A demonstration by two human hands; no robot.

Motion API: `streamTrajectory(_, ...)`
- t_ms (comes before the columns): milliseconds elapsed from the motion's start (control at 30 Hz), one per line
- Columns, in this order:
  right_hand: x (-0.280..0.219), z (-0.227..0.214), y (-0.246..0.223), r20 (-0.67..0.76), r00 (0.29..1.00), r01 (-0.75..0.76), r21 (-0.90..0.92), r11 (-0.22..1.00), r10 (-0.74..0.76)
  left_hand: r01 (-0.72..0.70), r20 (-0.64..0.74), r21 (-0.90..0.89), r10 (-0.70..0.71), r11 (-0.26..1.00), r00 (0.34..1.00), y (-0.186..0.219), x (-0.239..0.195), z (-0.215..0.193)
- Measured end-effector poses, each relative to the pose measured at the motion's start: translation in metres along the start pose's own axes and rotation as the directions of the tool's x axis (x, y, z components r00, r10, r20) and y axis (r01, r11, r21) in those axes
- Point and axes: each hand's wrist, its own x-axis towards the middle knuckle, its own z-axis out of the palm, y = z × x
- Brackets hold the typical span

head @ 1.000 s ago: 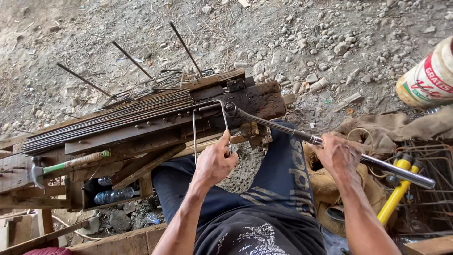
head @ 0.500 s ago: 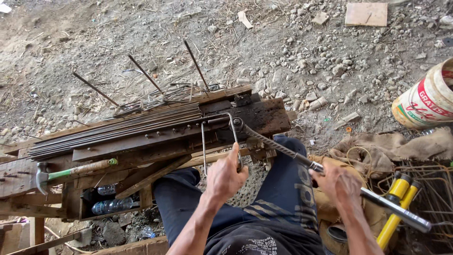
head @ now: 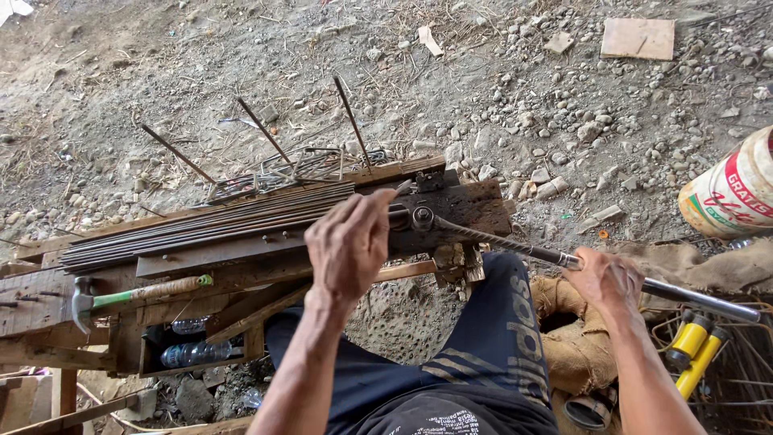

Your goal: The person sits at a wooden workbench and uses a manual bending machine to shape thin metal rods. They insert rods into the machine, rotate a crank to bend them, and occasionally use a hammer to adjust the pieces. The bent rods are placed on the workbench.

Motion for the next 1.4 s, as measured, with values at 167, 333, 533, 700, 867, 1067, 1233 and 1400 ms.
streamTrajectory(167,0.008,-0.005,0.004,0.148,0.989,0.001,0.073,0.997,-0.011,0.162,-0.073,-0.729,-0.311,0.665,0.948,-0.012,0.01,-0.044)
streamTrajectory(333,-0.02,-0.106,-0.059,0.027,0.982,0.115,0.707,0.698,-0.189,0.191,0.186,-0.98,-0.62,-0.059,0.762,-0.034,-0.029,-0.046)
streamTrajectory(533,-0.028,-0.19,-0.141,-0.105,0.862,0.089,0.994,-0.056,-0.496,0.116,0.279,-0.948,-0.602,-0.295,0.748,-0.045,-0.09,-0.028)
streamTrajectory(700,-0.046,-0.193,-0.185,-0.063,0.677,0.101,0.995,0.007,-0.733,0.176,0.392,-0.907,-0.616,-0.382,0.683,-0.041,-0.147,-0.039)
streamTrajectory(867,-0.077,-0.186,-0.199,0.127,0.506,0.081,0.978,0.194,-0.853,0.246,0.462,-0.883,-0.648,-0.4,0.606,-0.045,-0.196,-0.057)
streamTrajectory(1067,-0.093,-0.164,-0.208,0.244,0.645,0.113,0.907,0.406,-0.724,0.32,0.534,-0.845,-0.667,-0.428,0.52,-0.052,-0.211,-0.054)
streamTrajectory(1233,-0.079,-0.167,-0.212,0.222,0.681,-0.008,0.955,0.297,-0.697,0.38,0.551,-0.834,-0.648,-0.401,0.525,-0.062,-0.2,-0.059)
streamTrajectory(1400,-0.062,-0.166,-0.233,0.237,0.754,-0.146,0.97,0.195,-0.612,0.509,0.552,-0.814,-0.648,-0.282,0.524,-0.063,-0.195,-0.066)
